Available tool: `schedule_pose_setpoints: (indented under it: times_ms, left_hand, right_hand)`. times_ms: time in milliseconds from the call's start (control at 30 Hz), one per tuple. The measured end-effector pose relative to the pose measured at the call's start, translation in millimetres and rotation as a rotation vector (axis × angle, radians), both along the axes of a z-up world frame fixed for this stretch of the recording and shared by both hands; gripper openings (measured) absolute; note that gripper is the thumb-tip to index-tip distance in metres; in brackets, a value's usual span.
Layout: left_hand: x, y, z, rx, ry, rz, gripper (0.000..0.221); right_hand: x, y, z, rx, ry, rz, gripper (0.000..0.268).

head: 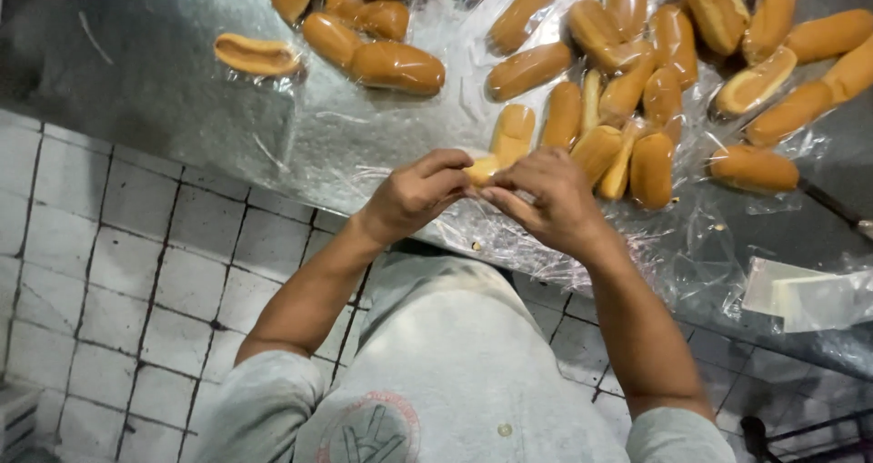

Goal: Wrapping individual bread rolls in plastic wrap on a metal table in a bakery setting.

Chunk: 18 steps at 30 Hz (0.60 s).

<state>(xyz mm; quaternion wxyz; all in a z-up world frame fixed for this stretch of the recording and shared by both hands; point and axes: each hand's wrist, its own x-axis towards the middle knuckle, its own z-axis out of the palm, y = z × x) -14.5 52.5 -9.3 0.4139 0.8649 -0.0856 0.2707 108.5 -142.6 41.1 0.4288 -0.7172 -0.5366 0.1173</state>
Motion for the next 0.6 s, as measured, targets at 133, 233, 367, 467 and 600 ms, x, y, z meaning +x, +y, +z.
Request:
schedule_pose_setpoints:
  times_ms: [133,233,367,467,600]
  left_hand:
    - [4,-2,-1,0.220,-0.111,-0.010,0.006]
    - [5,-6,-4,0.275,-0.145,-0.044,0.010]
    - [3,-7,3,0.265,-0.115,-0.118,0.018]
    - [5,-9,8,0.248,-0.085,-0.146,0.023]
    - [13,-9,-7,0.179,-0.054,-0.072,0.010]
  right_hand:
    - [3,10,-13,-0.040,0.024,0.025,0.011]
    - [5,7,-25,-0.060,0.065,0.060,0.016]
    - [-1,8,-16,-0.056,0.021,0.108,0.017]
    - [-4,3,-32,-0.047,-0.011,0.116,0.025]
    - [-2,-30,-58,0.052,0.149,0.007,0.016]
